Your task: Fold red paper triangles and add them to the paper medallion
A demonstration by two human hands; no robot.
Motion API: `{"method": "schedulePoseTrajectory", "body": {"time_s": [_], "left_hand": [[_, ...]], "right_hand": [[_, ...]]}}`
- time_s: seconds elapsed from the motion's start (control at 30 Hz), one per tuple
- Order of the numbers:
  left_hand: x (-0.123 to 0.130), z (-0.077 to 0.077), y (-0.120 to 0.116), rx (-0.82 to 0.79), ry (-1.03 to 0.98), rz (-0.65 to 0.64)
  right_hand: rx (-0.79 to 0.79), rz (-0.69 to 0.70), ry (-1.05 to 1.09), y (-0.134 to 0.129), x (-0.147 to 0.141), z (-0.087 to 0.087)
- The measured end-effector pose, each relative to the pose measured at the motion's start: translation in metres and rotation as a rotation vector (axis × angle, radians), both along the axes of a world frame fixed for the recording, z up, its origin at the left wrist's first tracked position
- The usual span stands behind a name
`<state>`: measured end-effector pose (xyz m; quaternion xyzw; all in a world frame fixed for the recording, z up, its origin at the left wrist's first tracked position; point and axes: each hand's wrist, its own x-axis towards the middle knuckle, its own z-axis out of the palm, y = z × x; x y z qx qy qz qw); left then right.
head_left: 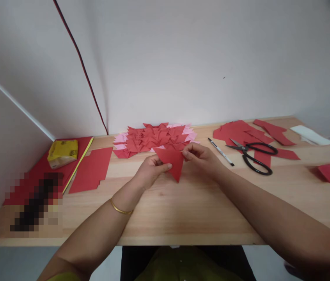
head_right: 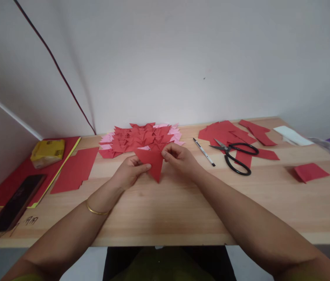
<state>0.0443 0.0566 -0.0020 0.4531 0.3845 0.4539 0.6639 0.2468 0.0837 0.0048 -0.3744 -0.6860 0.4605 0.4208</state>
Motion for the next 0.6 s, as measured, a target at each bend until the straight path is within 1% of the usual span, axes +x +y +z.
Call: {"method": "schedulePoseTrajectory", "body": {"time_s": [0.1,0.23,0.37,0.43,0.5,0.53,0.6], "left_hand": [[0.003,0.003,-0.003,-0.035,0.088,-0.021],[0.005,0.003,-0.005,-0.054,0.109,0.039],[0.004,0.002,-0.002,-0.015,0.088,-0.019],[0.000,0.003,0.001,0.024,0.028,0.028],[-0.006,0.004,0.005,0.065,-0.016,0.137],[-0.009,0.006,0.006,0.086,-0.001,0.177],[-0.013,0.008,0.007,0.146,0.121,0.191]], "right_hand": [[-0.026,-0.010,0.011,-0.003,-0.003,0.000],[-0.038,0.005,0.035,-0.007,-0.007,-0.001],[-0.019,-0.044,0.019,-0.006,-0.007,-0.002],[-0.016,-0.051,-0.010,-0.005,-0.004,-0.001],[-0.009,-0.029,-0.061,-0.005,-0.002,-0.001],[0.008,-0.018,-0.096,-0.005,-0.002,0.000],[0.066,-0.002,-0.172,-0.006,-0.002,-0.001]]}}
